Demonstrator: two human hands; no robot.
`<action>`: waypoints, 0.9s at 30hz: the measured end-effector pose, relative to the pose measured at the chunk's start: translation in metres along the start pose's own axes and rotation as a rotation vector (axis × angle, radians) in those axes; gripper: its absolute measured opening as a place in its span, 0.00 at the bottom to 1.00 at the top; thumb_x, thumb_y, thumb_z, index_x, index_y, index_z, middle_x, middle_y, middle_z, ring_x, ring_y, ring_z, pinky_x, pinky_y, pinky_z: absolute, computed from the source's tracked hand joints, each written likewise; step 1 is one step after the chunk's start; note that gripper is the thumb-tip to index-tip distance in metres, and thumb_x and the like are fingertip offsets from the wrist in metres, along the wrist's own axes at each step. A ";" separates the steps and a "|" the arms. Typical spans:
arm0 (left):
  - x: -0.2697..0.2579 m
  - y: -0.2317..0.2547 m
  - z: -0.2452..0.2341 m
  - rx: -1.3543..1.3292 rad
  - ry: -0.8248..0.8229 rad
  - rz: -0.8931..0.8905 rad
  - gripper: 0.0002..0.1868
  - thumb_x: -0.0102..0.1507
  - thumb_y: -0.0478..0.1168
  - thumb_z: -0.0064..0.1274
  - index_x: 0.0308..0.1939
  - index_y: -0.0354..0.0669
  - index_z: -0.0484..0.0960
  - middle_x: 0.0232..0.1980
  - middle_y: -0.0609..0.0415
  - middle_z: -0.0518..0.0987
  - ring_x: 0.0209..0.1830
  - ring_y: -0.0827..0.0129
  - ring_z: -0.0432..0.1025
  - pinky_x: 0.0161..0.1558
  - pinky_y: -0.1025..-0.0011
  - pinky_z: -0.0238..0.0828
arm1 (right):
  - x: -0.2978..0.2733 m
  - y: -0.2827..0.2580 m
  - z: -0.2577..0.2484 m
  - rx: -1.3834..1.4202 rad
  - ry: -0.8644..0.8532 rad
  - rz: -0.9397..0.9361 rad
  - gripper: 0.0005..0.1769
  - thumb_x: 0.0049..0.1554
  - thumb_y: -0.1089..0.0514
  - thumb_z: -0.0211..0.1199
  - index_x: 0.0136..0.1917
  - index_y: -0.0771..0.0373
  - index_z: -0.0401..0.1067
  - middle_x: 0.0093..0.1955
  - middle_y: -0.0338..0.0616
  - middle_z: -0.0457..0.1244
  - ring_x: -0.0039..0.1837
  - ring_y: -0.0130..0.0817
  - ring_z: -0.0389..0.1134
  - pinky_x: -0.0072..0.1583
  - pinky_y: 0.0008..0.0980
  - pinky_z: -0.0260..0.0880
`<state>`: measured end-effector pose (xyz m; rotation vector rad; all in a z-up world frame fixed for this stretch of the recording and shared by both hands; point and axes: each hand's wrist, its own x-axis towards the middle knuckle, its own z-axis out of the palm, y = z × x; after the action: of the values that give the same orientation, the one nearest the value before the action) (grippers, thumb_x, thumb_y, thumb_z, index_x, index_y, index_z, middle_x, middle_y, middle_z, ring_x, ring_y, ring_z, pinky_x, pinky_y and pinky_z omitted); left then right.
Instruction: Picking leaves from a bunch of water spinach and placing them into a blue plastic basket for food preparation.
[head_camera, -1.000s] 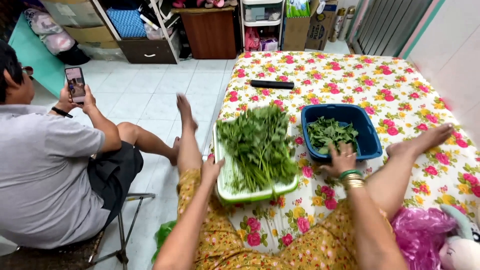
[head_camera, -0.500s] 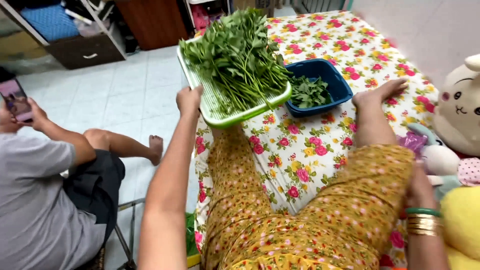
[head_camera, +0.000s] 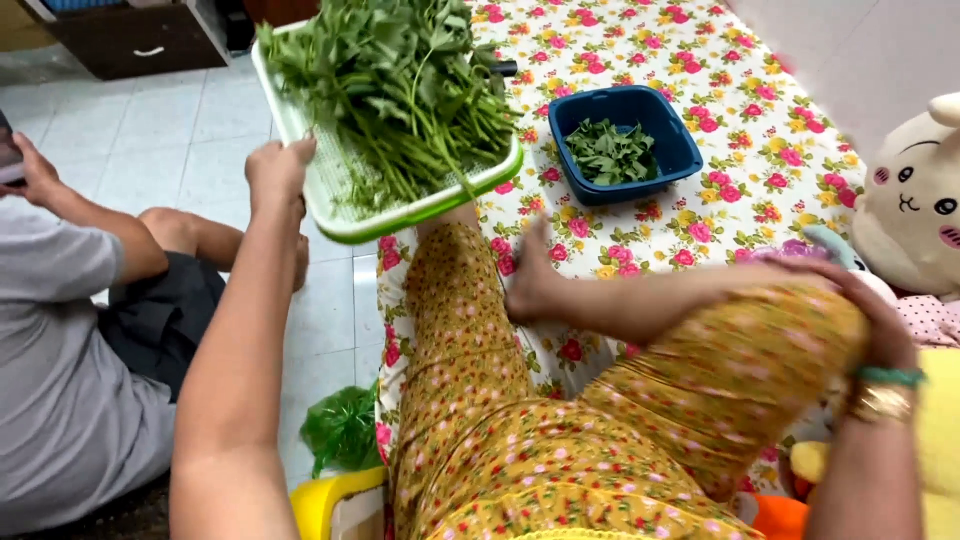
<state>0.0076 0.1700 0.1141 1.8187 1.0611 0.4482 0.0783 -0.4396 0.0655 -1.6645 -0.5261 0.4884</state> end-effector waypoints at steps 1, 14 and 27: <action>0.000 -0.005 0.002 0.008 -0.003 0.008 0.18 0.54 0.49 0.51 0.39 0.37 0.74 0.35 0.55 0.73 0.31 0.71 0.65 0.30 0.67 0.56 | 0.016 -0.028 0.032 0.008 0.008 -0.002 0.29 0.45 0.55 0.39 0.62 0.61 0.55 0.68 0.39 0.50 0.70 0.30 0.48 0.70 0.34 0.44; -0.033 -0.023 0.062 0.188 -0.214 -0.045 0.22 0.56 0.51 0.45 0.48 0.41 0.73 0.40 0.45 0.76 0.41 0.56 0.68 0.42 0.63 0.65 | 0.306 0.143 0.066 -1.474 0.136 0.128 0.36 0.47 0.42 0.53 0.67 0.42 0.46 0.69 0.41 0.43 0.73 0.40 0.38 0.65 0.58 0.43; -0.094 -0.050 0.080 0.058 -0.420 -0.032 0.19 0.58 0.47 0.44 0.51 0.48 0.72 0.24 0.61 0.72 0.14 0.79 0.56 0.16 0.81 0.54 | 0.233 0.180 0.072 -1.705 0.024 -0.073 0.24 0.49 0.43 0.47 0.57 0.53 0.62 0.52 0.44 0.62 0.55 0.43 0.62 0.61 0.39 0.59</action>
<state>-0.0135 0.0579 0.0457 1.8379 0.8152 0.0101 0.2361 -0.2685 -0.1289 -3.2047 -1.1205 -0.2053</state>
